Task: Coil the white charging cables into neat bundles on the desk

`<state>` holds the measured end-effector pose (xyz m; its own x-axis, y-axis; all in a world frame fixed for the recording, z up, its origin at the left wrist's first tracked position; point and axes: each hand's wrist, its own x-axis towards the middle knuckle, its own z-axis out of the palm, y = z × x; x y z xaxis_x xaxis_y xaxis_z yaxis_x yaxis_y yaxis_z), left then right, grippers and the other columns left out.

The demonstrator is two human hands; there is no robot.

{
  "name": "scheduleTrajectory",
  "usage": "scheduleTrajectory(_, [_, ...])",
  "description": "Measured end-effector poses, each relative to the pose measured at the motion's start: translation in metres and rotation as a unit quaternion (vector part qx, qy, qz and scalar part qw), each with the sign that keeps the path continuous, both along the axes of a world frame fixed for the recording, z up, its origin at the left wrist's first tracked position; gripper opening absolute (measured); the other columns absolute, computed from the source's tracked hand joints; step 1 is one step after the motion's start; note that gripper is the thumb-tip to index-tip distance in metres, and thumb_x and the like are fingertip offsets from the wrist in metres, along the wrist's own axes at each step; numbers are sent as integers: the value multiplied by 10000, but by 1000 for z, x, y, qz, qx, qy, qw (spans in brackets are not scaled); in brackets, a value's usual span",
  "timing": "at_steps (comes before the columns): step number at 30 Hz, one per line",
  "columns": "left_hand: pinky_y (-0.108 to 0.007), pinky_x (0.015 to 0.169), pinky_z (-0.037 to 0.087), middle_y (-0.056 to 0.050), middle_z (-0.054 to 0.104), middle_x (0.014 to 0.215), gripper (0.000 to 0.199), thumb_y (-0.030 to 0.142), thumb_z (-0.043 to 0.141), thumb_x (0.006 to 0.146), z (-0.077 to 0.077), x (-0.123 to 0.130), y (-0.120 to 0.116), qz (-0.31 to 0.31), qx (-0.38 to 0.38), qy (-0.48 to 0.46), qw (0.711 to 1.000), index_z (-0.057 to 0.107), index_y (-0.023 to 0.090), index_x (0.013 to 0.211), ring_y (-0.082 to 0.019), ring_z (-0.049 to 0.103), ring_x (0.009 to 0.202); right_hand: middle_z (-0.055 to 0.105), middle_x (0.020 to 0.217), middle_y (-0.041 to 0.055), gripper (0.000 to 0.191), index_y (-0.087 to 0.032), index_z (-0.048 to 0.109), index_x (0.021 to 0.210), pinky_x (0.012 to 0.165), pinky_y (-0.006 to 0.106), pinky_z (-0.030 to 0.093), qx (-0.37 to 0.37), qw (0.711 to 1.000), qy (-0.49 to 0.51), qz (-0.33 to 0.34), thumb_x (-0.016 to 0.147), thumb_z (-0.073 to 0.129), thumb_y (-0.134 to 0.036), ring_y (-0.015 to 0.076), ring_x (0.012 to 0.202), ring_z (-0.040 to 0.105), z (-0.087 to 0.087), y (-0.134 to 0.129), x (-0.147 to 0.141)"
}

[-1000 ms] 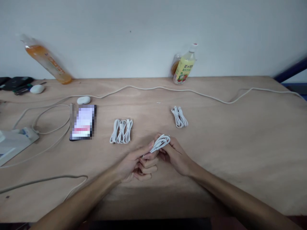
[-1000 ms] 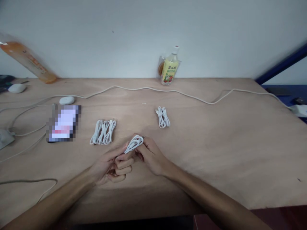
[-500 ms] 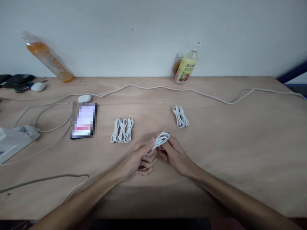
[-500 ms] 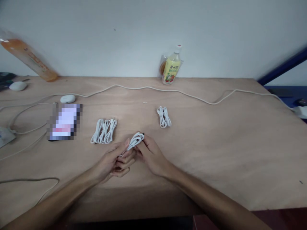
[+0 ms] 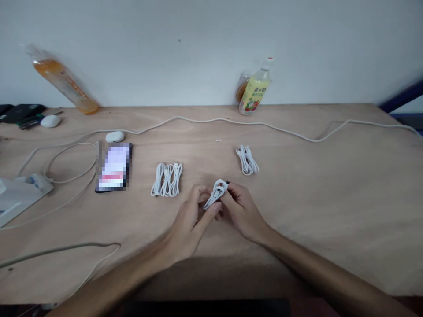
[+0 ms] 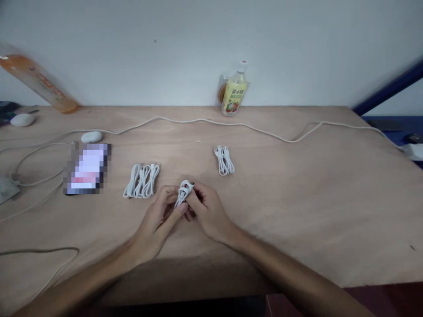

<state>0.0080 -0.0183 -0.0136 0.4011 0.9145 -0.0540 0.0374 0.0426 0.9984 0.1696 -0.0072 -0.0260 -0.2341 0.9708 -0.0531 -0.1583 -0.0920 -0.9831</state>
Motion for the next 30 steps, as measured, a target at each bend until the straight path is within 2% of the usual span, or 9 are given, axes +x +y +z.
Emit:
scheduleTrajectory(4, [-348,878,520,-46,759,980,143,350,625,1079,0,-1,3,7,27,23,999,620,216,1029,-222,697,928,539,694,-20,327,-222,565,752,606,267,418,47,997,-57,-21,1009,616,-418,148,643,480,3,1,3])
scheduleTrajectory(10, [-333,837,505,-32,745,897,164,337,602,1075,3,-2,7,12,32,29,999,631,219,965,-218,690,863,543,716,-18,295,-224,567,778,628,284,408,51,993,-105,-7,1021,585,-392,160,660,484,-1,4,7])
scheduleTrajectory(16, [-323,845,545,-27,770,915,188,377,611,1088,1,0,8,-2,-18,-32,999,643,210,1008,-205,719,852,503,672,-34,273,-231,546,785,584,281,365,62,986,-153,-18,1029,568,-352,153,613,458,-4,1,8])
scheduleTrajectory(23, [-318,772,595,-33,757,879,294,469,707,1030,5,4,8,4,-78,-93,993,649,196,938,-206,727,799,461,580,-56,320,-251,464,737,550,290,315,115,971,-206,-43,1042,520,-333,142,532,414,0,-1,6])
scheduleTrajectory(27, [-308,722,610,-36,769,895,281,467,707,1032,2,3,7,2,-81,-88,993,635,196,1011,-198,738,764,489,601,-44,324,-249,455,726,558,293,315,136,964,-223,-55,1033,513,-334,142,544,416,-3,-1,7])
scheduleTrajectory(30, [-314,732,611,-29,771,869,310,472,695,1042,-3,1,5,8,-85,-67,994,613,196,1157,-198,745,742,540,632,-26,321,-241,485,738,577,292,344,124,968,-219,-26,1038,500,-354,151,574,460,-5,2,9])
